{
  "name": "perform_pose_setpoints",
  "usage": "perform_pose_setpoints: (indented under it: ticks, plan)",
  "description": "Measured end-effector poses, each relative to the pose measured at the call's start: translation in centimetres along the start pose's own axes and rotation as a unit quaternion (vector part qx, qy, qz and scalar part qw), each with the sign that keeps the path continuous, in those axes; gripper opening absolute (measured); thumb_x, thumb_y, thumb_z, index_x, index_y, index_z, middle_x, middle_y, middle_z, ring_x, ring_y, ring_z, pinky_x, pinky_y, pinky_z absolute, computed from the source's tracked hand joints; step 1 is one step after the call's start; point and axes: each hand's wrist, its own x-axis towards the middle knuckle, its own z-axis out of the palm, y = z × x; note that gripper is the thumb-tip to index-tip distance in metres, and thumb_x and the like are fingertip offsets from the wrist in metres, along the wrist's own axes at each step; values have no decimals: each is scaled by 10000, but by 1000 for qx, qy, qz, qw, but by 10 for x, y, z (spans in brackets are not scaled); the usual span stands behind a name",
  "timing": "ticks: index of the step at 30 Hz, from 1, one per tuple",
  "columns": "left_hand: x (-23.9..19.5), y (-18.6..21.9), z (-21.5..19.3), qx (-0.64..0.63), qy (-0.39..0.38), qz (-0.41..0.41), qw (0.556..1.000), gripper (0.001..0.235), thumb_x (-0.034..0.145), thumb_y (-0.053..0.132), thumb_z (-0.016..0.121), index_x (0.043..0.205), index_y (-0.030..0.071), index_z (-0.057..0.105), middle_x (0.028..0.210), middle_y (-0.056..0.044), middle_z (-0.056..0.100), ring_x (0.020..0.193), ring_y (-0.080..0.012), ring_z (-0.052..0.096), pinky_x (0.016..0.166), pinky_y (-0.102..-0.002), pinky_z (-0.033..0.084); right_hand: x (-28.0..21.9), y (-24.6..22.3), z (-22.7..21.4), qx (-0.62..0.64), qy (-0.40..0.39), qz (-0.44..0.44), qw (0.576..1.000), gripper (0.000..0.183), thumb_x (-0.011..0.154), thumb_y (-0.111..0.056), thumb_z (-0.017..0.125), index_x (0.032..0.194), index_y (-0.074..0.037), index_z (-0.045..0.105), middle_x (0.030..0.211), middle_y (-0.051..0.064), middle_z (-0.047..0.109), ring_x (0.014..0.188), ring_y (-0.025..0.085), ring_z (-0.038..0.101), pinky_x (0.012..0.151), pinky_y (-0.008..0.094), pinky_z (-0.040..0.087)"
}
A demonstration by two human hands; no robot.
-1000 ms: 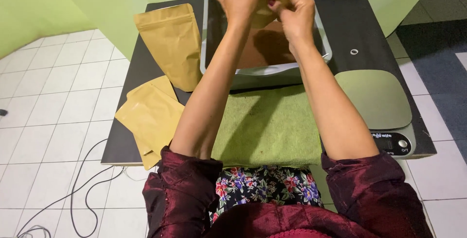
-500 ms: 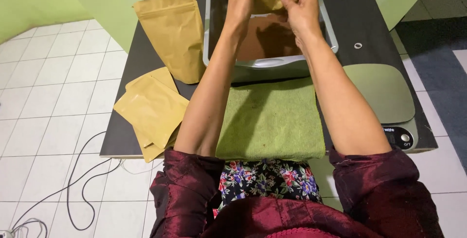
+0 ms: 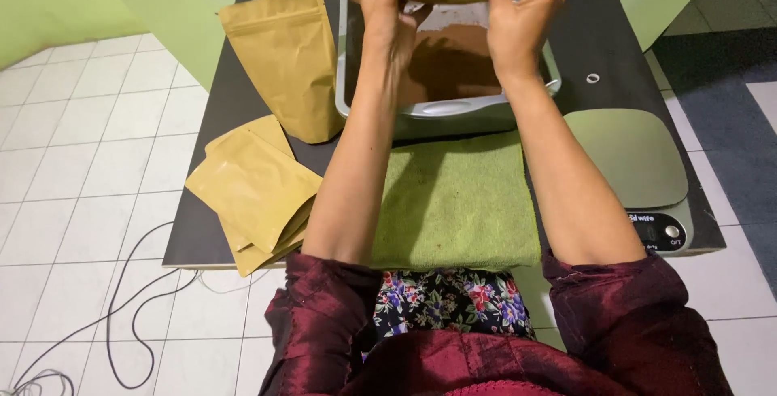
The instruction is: Packaging ground coffee into paper bags and weighing them on a digital scale
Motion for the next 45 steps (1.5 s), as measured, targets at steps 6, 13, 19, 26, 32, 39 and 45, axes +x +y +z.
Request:
perform_pose_setpoints:
  ticks: [6, 13, 19, 26, 32, 39, 45]
  plan:
    - [15, 14, 17, -130, 141, -85, 978, 1347, 423, 420, 756, 1524, -38, 130, 1485, -367, 215, 1339, -552, 298, 1026, -760, 358, -18, 11, 2, -66, -11, -7, 998, 758, 832, 141, 889, 1366, -77, 397, 1153, 131, 609, 967, 263, 666, 909, 358, 598]
    - [23, 6, 2, -177, 126, -154, 964, 1501, 381, 595, 726, 1599, 34, 53, 1423, -315, 253, 1135, -516, 468, 949, -688, 382, -19, -24, 6, -126, -57, -78, 987, 163, 758, 124, 803, 835, 63, 672, 1052, 88, 685, 712, 216, 587, 637, 336, 480]
    - [18, 15, -1, -180, 119, -87, 973, 1138, 477, 451, 788, 1390, -58, 338, 1241, -300, 345, 1060, -396, 478, 868, -597, 561, -29, -9, 5, -138, -165, -102, 971, 114, 803, 70, 806, 747, -7, 743, 1427, 157, 593, 1174, 274, 686, 1060, 438, 547]
    - [8, 23, 9, -193, 96, -146, 966, 1193, 483, 460, 758, 1474, -7, 286, 1247, -344, 379, 1000, -461, 551, 876, -658, 539, 14, -35, -17, -76, -181, -128, 972, 242, 815, 184, 717, 990, 56, 611, 1005, 162, 604, 817, 260, 614, 716, 366, 524]
    - [18, 13, -4, -190, 63, -58, 978, 627, 696, 358, 794, 1159, -1, 570, 1119, -162, 529, 971, -314, 568, 875, -606, 601, 29, -31, -9, -230, -178, -255, 922, 127, 883, -7, 801, 868, -87, 703, 761, 1, 618, 564, 188, 491, 535, 351, 392]
    - [15, 19, 0, -152, 86, -103, 979, 822, 603, 362, 770, 1238, -57, 458, 1037, -266, 545, 764, -350, 666, 643, -462, 611, 16, -32, -6, -215, -116, -241, 939, 186, 781, 98, 736, 790, -33, 604, 790, 60, 554, 580, 207, 470, 536, 351, 382]
    - [21, 16, -3, -116, 108, -89, 983, 886, 586, 406, 773, 1284, -78, 523, 1265, -300, 520, 1069, -408, 560, 852, -470, 506, 8, -11, -9, -222, -76, -166, 958, 171, 752, 122, 709, 791, -40, 674, 792, 62, 638, 528, 189, 466, 504, 335, 390]
